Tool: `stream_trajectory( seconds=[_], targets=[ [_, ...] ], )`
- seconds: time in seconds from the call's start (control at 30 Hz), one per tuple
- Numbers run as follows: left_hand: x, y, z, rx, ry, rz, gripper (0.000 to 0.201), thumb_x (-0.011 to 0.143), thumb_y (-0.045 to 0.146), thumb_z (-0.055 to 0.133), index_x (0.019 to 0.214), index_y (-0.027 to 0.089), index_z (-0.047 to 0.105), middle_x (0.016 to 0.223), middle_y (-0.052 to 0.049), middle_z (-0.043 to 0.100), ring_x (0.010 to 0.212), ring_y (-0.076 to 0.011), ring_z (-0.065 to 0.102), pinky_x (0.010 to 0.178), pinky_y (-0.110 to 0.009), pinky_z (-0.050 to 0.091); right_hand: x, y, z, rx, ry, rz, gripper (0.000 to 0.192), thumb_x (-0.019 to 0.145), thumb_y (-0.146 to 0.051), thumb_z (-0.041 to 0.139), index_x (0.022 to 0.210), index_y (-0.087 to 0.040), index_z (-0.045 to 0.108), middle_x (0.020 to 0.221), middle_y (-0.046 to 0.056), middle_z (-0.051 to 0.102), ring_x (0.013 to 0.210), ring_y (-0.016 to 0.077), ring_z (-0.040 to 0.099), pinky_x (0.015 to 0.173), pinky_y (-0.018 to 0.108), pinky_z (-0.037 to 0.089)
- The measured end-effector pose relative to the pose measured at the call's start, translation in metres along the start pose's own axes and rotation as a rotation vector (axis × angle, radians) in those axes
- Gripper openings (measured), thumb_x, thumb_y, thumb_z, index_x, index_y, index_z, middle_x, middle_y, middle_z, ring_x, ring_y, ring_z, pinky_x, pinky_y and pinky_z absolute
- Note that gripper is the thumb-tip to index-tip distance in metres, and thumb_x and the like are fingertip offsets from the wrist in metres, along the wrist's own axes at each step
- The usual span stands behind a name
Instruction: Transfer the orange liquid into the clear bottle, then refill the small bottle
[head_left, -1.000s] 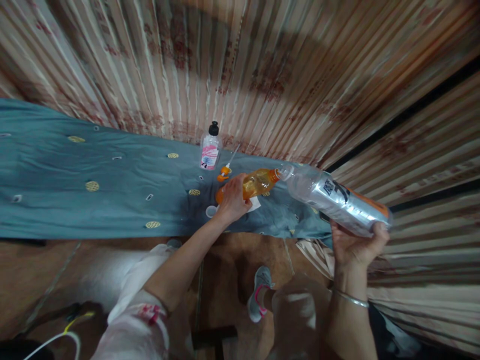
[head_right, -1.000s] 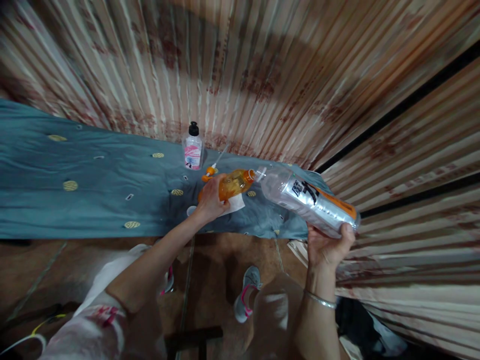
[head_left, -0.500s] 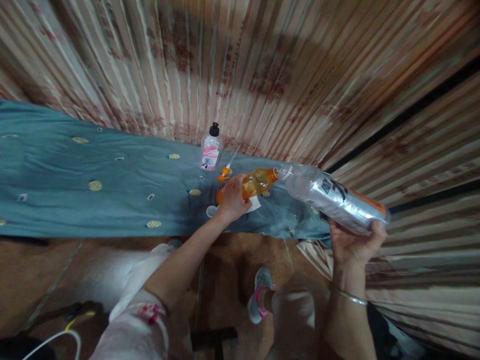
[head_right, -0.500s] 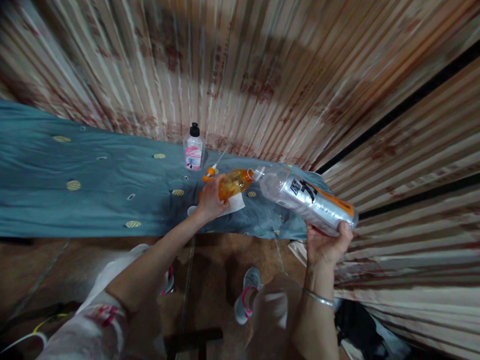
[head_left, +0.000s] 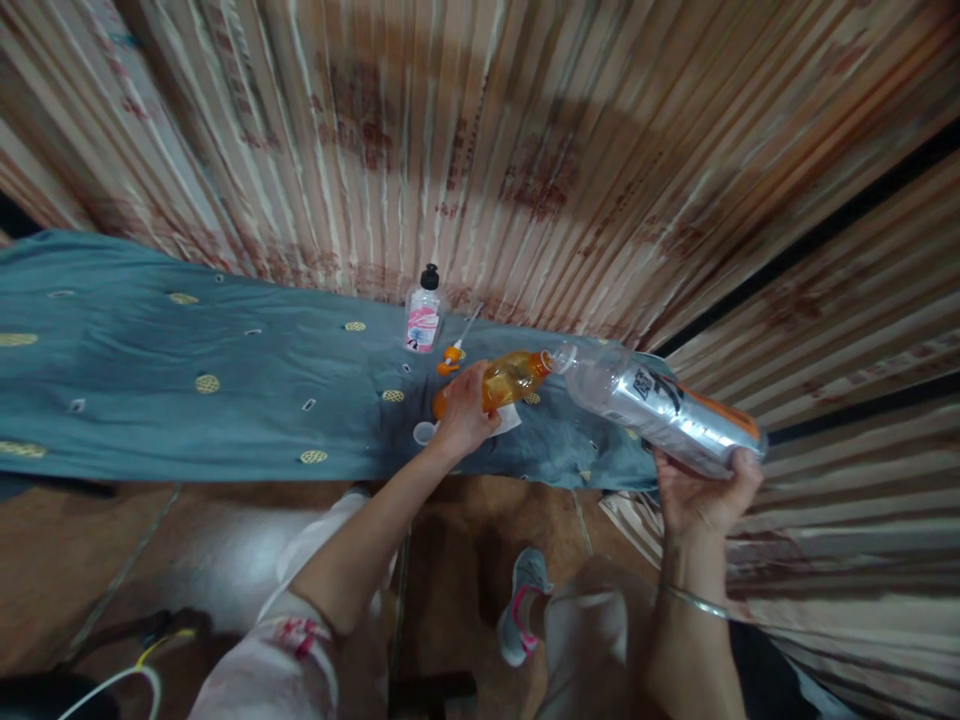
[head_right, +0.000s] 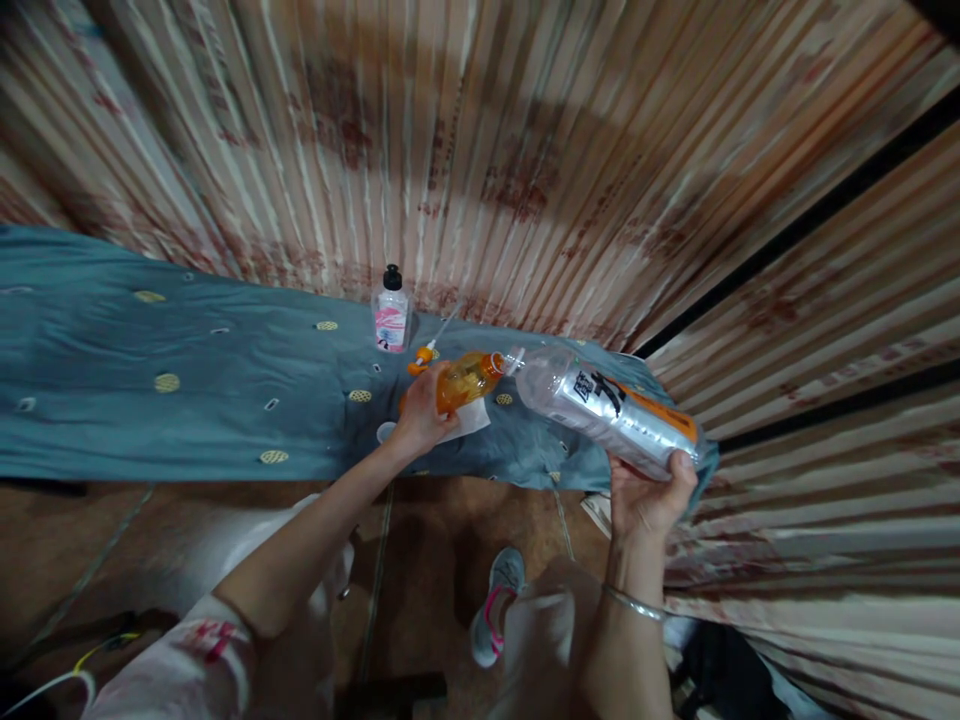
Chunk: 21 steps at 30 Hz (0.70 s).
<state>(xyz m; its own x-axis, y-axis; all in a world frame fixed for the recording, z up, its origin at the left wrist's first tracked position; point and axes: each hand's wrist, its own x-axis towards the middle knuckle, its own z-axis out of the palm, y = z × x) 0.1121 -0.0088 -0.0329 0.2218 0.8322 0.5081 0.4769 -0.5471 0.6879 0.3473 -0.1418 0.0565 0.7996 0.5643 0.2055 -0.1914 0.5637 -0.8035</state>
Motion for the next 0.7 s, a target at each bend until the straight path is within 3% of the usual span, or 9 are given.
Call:
stream_trajectory(
  seconds=[0.43, 0.7],
  targets=[
    [0.0004, 0.0026, 0.0009, -0.001, 0.004, -0.007, 0.078, 0.068, 0.006, 0.066, 0.139, 0.016, 0.037, 0.141, -0.018, 0.054, 0.131, -0.0333, 0.053, 0.111, -0.052, 0.043, -0.0006, 0.0001, 0.0039, -0.012, 0.009, 0.014, 0.052, 0.058, -0.044, 0.069, 0.104, -0.021, 0.067, 0.119, 0.005, 0.067, 0.117, 0.0252, 0.061, 0.066, 0.029, 0.058],
    [-0.0007, 0.0005, 0.0029, -0.021, 0.042, -0.032, 0.078, 0.068, 0.007, 0.067, 0.139, 0.020, 0.038, 0.139, -0.015, 0.056, 0.130, -0.0326, 0.054, 0.111, -0.053, 0.042, -0.0009, 0.0037, 0.0054, 0.021, -0.008, 0.021, 0.052, 0.060, -0.042, 0.070, 0.107, -0.020, 0.065, 0.119, 0.005, 0.067, 0.120, 0.0259, 0.059, 0.075, 0.034, 0.059]
  ],
)
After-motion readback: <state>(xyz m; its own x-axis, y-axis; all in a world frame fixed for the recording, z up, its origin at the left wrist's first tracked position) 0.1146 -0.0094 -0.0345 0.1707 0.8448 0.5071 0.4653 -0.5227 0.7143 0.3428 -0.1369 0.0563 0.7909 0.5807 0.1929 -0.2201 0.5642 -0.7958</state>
